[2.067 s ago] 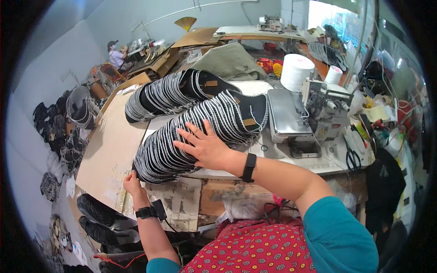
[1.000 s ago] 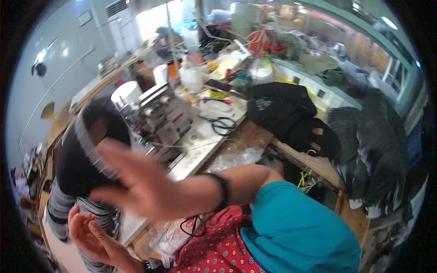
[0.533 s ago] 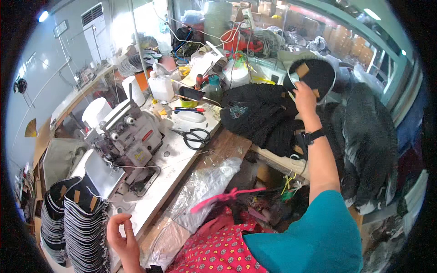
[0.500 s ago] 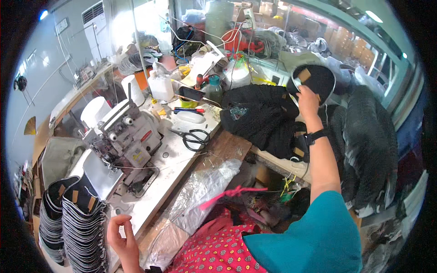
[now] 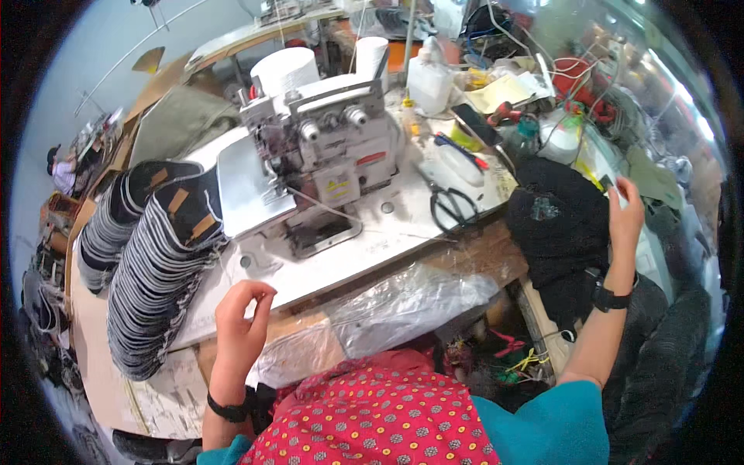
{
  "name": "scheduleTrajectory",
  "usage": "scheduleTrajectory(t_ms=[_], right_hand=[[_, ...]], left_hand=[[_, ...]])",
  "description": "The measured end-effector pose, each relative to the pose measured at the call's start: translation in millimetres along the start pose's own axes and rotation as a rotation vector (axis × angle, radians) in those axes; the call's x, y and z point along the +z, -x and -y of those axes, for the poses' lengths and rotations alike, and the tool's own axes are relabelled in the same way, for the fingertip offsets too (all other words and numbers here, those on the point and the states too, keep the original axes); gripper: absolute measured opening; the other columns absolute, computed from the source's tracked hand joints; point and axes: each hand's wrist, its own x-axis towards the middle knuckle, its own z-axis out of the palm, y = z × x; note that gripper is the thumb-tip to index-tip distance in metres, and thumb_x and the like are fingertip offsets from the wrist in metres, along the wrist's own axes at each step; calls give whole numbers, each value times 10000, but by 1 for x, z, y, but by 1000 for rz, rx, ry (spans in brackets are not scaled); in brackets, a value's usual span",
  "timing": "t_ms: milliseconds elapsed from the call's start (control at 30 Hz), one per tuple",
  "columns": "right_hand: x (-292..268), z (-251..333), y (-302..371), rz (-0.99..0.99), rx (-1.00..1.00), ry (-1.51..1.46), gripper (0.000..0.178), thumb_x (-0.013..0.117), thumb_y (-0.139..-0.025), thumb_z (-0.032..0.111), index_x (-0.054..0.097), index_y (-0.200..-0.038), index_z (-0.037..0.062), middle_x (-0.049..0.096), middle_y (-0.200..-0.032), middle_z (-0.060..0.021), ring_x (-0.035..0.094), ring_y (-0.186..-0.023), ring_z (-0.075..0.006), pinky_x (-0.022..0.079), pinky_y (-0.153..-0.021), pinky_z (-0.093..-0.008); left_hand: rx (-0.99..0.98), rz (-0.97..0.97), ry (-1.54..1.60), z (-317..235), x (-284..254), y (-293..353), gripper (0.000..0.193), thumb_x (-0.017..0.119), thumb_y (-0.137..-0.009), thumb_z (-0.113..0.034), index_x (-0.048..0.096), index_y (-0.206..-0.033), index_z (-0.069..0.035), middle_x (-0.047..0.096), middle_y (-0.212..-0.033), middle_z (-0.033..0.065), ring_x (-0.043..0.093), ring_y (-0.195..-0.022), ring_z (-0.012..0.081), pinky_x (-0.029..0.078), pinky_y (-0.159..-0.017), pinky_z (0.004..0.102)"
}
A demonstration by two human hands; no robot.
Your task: The person retrieves a spool of thread, threads a sewing machine, and sews along the edges of shoe uppers before using shears to trim the excess thread from a stack of the components.
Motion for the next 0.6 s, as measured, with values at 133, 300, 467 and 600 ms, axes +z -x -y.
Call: scheduleTrajectory(t_ms=[133, 300, 467, 600], right_hand=[[22, 144, 9, 397, -62, -347, 157, 700, -921, 161, 719, -972, 13, 714, -851, -80, 656, -792, -166, 508, -729, -297], [23, 241, -49, 718, -211, -259, 214, 696, -944, 213, 713, -893, 7, 691, -799, -25, 612, -722, -70, 489, -664, -260], [-94, 274, -126, 653, -399, -392, 316, 697, -952, 312, 749, -1044, 14, 753, -891, -105, 713, -786, -167, 571, -753, -286], [-197, 261, -72, 514, -433, -300, 324, 650, -985, 319, 742, -1040, 13, 743, -890, -105, 714, -808, -165, 571, -771, -276]], left_hand=[[30, -10, -3, -3, -7, -3, 86, 673, -846, 78, 648, -900, 16, 658, -843, 127, 649, -784, 244, 505, -728, 318], [72, -55, -48, 11, -31, 3, 92, 653, -849, 98, 648, -908, 28, 660, -838, 104, 639, -794, 204, 491, -756, 295], [-14, 6, 183, 35, -36, -1, 57, 581, -962, 55, 627, -988, 33, 635, -950, 59, 557, -829, 120, 456, -756, 254], [9, 89, 252, 43, -14, -1, 49, 578, -987, 23, 623, -1006, 29, 643, -974, 62, 558, -851, 113, 449, -761, 243]])
